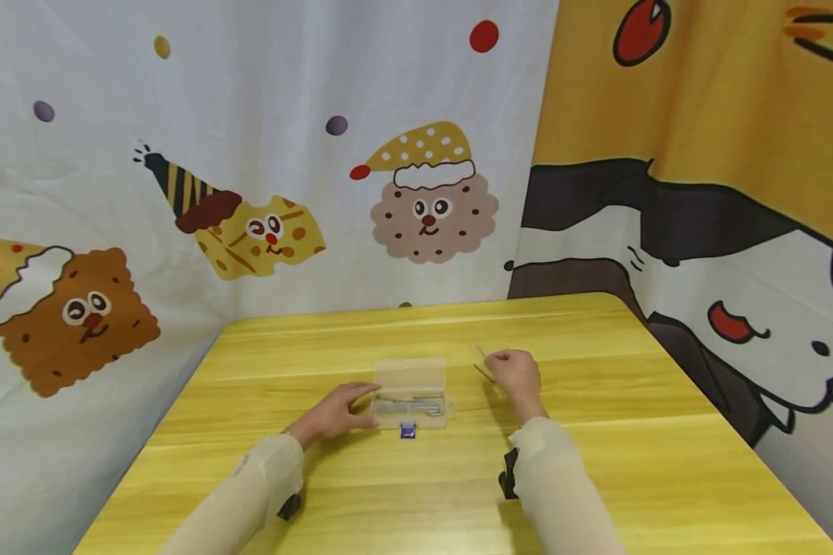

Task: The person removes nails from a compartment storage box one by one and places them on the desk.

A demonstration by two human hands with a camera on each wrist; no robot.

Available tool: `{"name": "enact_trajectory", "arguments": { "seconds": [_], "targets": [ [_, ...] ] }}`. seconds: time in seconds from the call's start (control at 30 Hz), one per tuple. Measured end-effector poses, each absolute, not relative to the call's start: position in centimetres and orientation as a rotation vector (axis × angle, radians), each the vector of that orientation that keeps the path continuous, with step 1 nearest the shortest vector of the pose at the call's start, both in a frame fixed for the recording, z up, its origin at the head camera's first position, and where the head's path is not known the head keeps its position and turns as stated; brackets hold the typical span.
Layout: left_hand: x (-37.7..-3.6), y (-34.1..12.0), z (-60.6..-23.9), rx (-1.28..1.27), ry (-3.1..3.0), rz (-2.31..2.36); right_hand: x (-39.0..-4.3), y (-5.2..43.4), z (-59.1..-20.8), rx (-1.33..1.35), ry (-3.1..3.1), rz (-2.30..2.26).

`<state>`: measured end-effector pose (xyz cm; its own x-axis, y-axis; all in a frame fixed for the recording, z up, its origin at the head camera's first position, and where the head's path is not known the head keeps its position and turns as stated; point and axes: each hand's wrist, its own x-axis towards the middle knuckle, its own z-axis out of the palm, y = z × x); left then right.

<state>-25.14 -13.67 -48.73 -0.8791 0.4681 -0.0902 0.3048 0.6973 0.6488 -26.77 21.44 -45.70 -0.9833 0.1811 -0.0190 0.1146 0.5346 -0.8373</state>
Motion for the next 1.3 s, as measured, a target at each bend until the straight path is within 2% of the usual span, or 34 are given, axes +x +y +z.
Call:
{"name": "enact_trajectory", "arguments": {
  "seconds": [0.53, 1.3],
  "targets": [
    [-25.3, -13.7, -48.6, 0.629, 2.664, 0.950, -26.1, 24.7, -46.9, -0.455, -2.697, 1.494],
    [-25.2, -13.7, -49.1, 0.624, 2.657, 0.974, -26.3, 24.8, -49.3, -0.411, -2.826, 1.227]
  ]
}}
